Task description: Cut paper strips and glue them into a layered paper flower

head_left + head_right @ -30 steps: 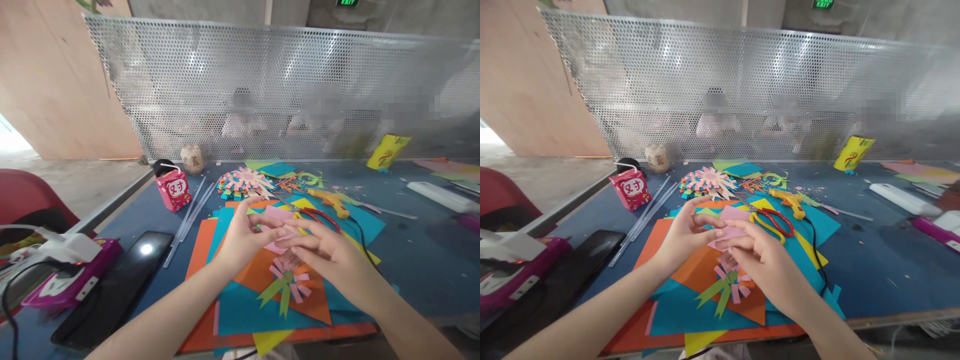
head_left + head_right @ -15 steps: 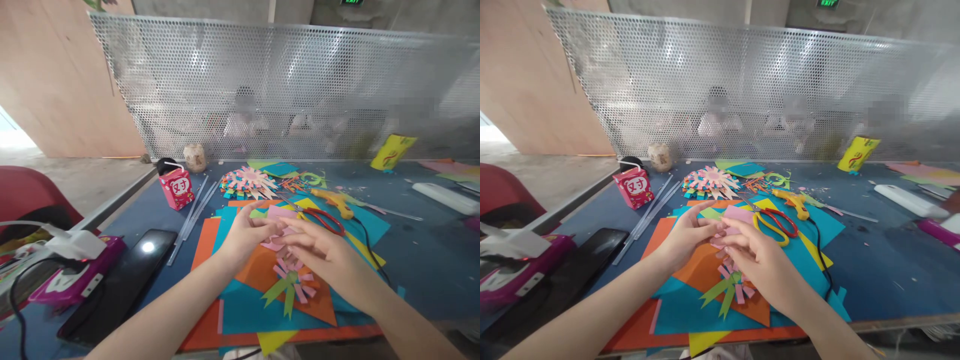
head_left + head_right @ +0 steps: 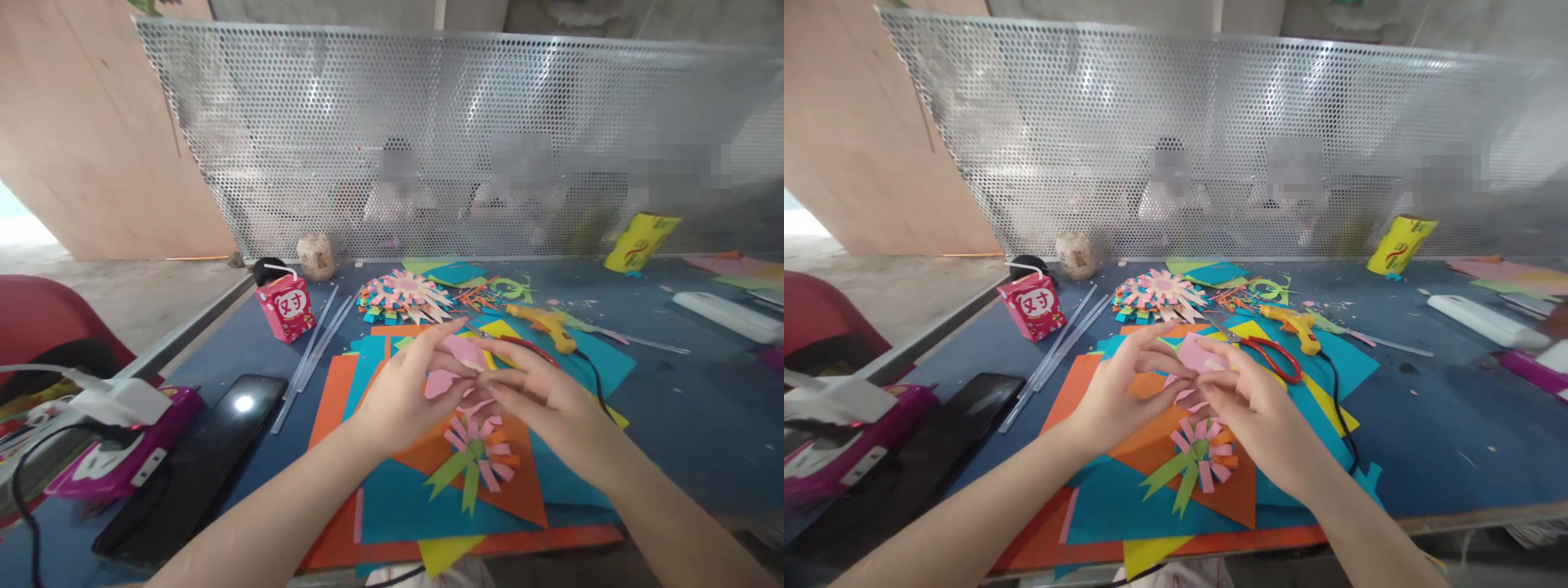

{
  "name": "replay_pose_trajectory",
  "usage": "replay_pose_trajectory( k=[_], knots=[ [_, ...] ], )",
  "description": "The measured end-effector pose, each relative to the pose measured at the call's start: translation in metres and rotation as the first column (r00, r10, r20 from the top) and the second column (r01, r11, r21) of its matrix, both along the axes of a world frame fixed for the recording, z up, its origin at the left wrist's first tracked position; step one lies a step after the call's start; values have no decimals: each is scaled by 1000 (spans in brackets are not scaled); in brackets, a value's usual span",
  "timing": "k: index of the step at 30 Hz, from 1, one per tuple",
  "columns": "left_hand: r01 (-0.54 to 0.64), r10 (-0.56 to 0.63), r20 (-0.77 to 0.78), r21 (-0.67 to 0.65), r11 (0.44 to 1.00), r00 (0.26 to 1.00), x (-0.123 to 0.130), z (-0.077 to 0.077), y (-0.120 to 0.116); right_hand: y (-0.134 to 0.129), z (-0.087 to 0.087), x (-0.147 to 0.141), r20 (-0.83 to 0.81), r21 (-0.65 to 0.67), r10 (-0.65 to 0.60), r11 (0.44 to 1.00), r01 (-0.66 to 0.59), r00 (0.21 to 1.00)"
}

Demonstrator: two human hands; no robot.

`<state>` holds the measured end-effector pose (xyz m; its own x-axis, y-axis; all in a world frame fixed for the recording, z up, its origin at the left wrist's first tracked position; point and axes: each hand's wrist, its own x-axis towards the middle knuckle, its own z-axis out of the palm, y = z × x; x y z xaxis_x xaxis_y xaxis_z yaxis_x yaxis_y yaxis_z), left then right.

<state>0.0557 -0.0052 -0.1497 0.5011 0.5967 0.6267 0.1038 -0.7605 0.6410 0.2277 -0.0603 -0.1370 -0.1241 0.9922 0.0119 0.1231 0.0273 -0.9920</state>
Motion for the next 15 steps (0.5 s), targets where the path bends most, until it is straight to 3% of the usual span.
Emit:
replay_pose_trajectory(
  k=[4,8,11,15],
  knots=[
    [-54,84,-100,271,961,991,-2,-4,3,1,0,1,-149,-35,46,998,-52,988],
    [-92,159,-122,433,897,980,-4,-8,6,-1,5,-2,-287,-78,78,991,-105,955],
    [-117,188,-113,457,882,976,-5,-10,6,-3,8,-4,-311,-85,82,990,-113,947],
    [-125,189,-124,402,907,974,-3,-13,6,-2,6,-4,-300,-80,95,989,-124,949]
  ],
)
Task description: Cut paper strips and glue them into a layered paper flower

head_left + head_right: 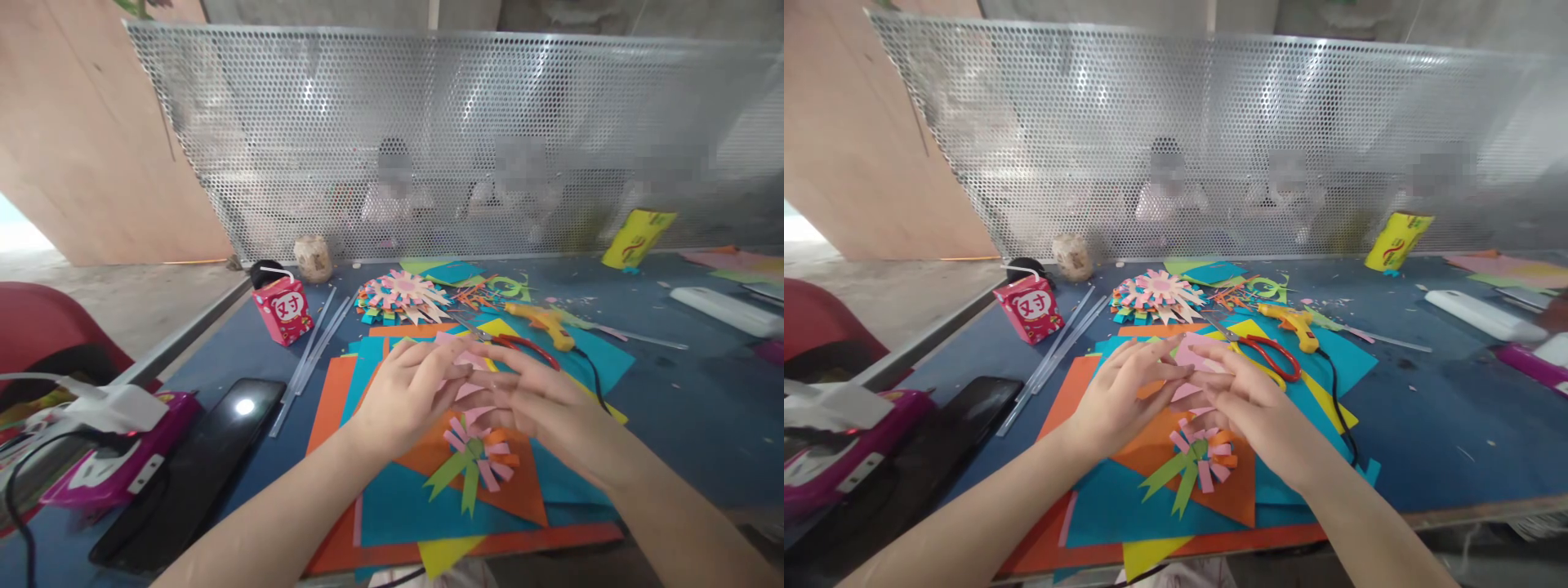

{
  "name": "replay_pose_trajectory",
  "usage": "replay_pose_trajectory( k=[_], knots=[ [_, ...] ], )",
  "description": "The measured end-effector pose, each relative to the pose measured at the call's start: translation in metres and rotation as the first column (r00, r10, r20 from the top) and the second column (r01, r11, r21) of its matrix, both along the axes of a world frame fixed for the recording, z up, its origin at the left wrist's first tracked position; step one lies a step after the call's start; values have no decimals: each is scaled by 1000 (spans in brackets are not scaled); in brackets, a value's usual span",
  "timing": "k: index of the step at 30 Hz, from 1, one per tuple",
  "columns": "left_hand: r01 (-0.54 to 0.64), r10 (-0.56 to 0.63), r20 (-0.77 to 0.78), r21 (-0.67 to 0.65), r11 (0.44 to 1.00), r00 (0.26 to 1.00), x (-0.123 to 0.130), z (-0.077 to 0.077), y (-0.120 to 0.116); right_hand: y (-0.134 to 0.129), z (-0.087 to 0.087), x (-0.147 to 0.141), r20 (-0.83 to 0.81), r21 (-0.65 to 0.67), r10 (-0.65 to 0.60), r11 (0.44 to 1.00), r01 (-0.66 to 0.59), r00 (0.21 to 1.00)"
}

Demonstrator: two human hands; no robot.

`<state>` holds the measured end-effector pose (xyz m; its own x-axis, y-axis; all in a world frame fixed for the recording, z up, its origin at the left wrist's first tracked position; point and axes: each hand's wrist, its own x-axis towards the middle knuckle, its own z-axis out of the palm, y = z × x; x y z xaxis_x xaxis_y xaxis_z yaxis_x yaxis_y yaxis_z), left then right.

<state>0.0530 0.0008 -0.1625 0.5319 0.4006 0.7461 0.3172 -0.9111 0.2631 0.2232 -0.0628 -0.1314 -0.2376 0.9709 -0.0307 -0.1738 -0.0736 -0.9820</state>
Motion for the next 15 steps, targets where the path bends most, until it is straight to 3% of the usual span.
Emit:
replay_pose_trajectory(
  k=[6,10,15],
  knots=[
    [-81,138,236,-237,968,962,1,9,0,3,-12,5,20,-19,-2,1000,2,1000],
    [-30,184,407,-356,934,894,0,16,2,1,-12,6,56,-8,-36,999,36,998],
    [45,91,333,-379,924,938,1,12,3,1,-8,2,77,10,6,1000,-7,997]
  ],
)
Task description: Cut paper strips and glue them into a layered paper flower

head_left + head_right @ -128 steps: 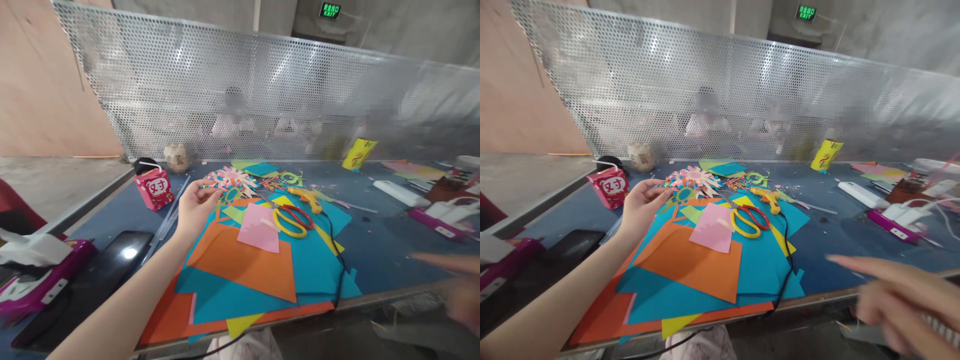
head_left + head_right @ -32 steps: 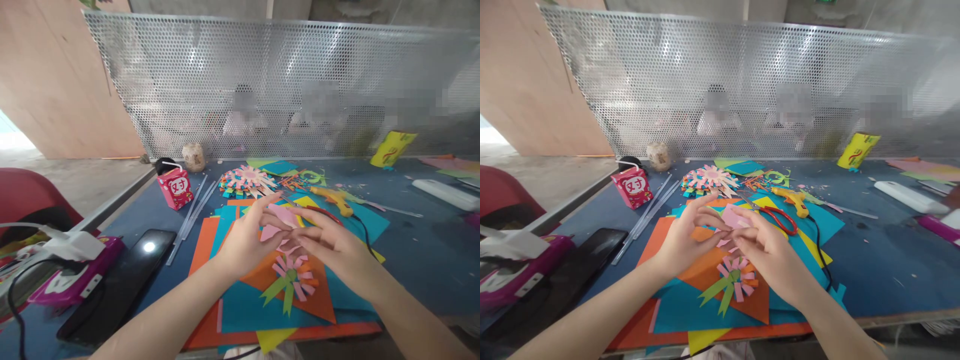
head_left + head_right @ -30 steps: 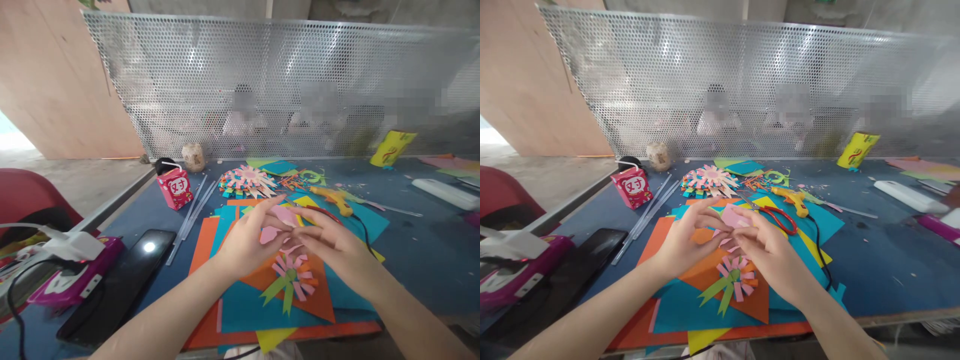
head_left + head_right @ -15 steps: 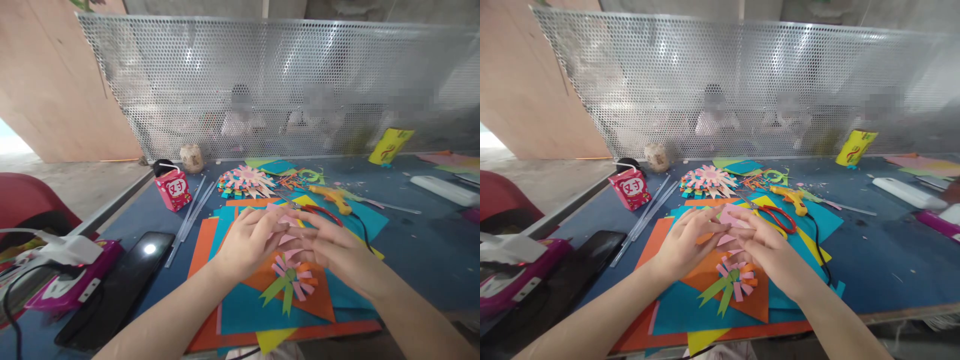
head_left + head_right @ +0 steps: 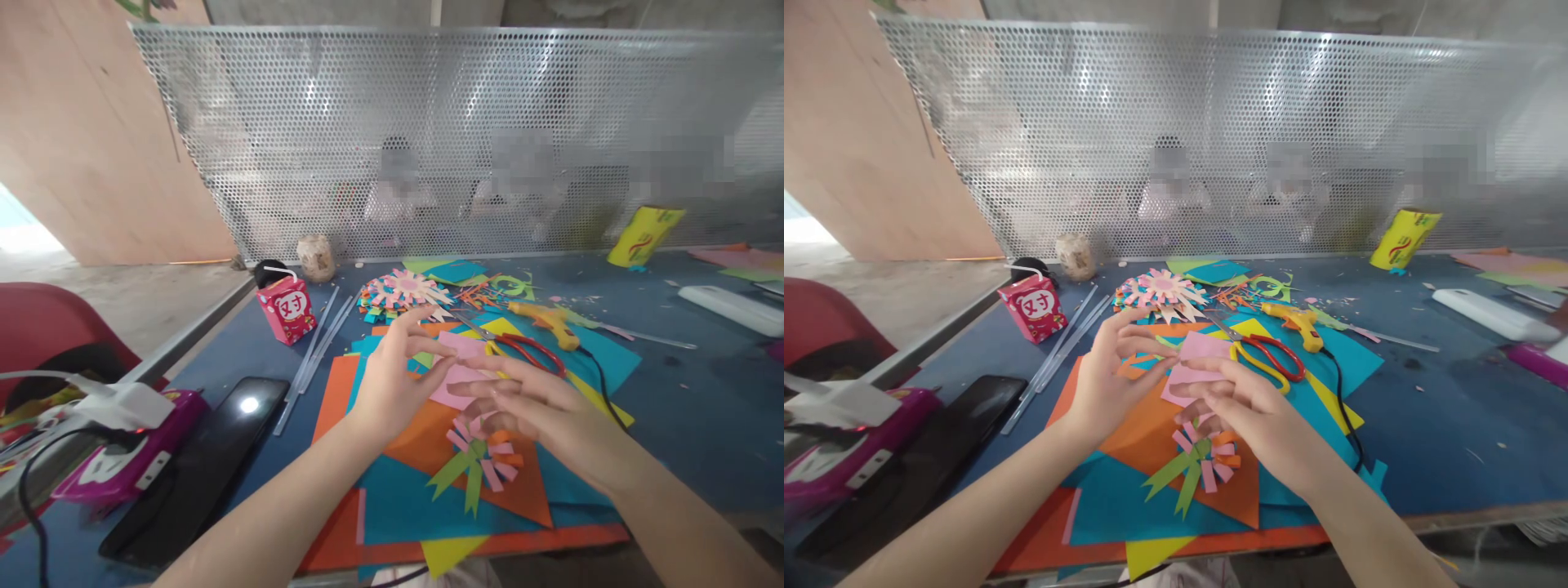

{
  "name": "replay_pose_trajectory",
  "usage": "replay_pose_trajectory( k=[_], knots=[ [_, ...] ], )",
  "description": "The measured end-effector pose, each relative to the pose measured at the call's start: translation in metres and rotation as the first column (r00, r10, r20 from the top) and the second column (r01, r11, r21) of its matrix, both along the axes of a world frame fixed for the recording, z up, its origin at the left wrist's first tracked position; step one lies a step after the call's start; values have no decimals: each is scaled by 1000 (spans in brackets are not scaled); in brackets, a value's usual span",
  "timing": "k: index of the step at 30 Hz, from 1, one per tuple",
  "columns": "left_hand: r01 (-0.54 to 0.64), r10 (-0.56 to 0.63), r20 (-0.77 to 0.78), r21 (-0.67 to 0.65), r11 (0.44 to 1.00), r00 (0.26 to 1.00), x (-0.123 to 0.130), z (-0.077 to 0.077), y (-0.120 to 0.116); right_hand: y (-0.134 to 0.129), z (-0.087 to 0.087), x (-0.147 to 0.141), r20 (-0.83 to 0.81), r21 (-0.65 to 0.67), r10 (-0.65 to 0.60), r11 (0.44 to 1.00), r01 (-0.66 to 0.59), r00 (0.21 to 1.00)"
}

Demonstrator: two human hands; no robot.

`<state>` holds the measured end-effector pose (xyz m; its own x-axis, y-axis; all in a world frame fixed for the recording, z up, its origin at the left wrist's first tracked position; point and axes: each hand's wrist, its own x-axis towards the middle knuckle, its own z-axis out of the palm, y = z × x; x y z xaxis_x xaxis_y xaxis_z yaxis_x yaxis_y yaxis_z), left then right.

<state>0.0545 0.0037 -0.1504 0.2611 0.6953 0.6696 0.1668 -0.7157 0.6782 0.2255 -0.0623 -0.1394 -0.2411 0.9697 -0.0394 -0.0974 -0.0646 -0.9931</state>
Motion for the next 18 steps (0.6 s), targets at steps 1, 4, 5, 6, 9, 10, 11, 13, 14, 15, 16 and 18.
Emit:
replay_pose_trajectory(
  k=[1,4,5,6,9,10,11,13,14,15,16,18],
  knots=[
    [11,-10,-50,17,1000,999,0,-1,0,0,0,0,10,7,11,1000,-11,1000],
    [21,-3,-205,84,996,979,1,-5,-1,0,1,-1,78,24,24,999,-26,997],
    [25,1,-235,105,994,972,1,-5,-1,-1,1,-1,117,25,25,999,-28,993],
    [31,-2,-248,115,993,969,1,-5,-1,-2,1,-1,162,26,28,999,-33,986],
    [65,-55,-178,49,997,982,2,-4,-2,-3,1,1,345,60,-4,998,-18,939],
    [78,-79,-124,-9,997,989,2,-3,-2,-2,0,2,425,109,-58,994,12,903],
    [93,-97,-56,-77,993,994,3,-2,-2,0,-2,5,511,183,-141,982,53,848],
    [128,-110,90,-221,967,990,3,1,0,6,-4,13,657,387,-381,911,143,651],
    [150,-105,166,-287,946,981,4,3,1,9,-5,20,705,486,-498,858,167,505],
    [177,-95,243,-342,923,965,3,5,2,11,-5,29,722,576,-603,796,188,339],
    [207,-82,316,-387,898,945,3,6,3,13,-4,41,722,642,-669,743,187,177],
    [265,-50,437,-446,855,898,3,8,6,13,-2,74,710,686,-704,695,216,9]
  ],
)
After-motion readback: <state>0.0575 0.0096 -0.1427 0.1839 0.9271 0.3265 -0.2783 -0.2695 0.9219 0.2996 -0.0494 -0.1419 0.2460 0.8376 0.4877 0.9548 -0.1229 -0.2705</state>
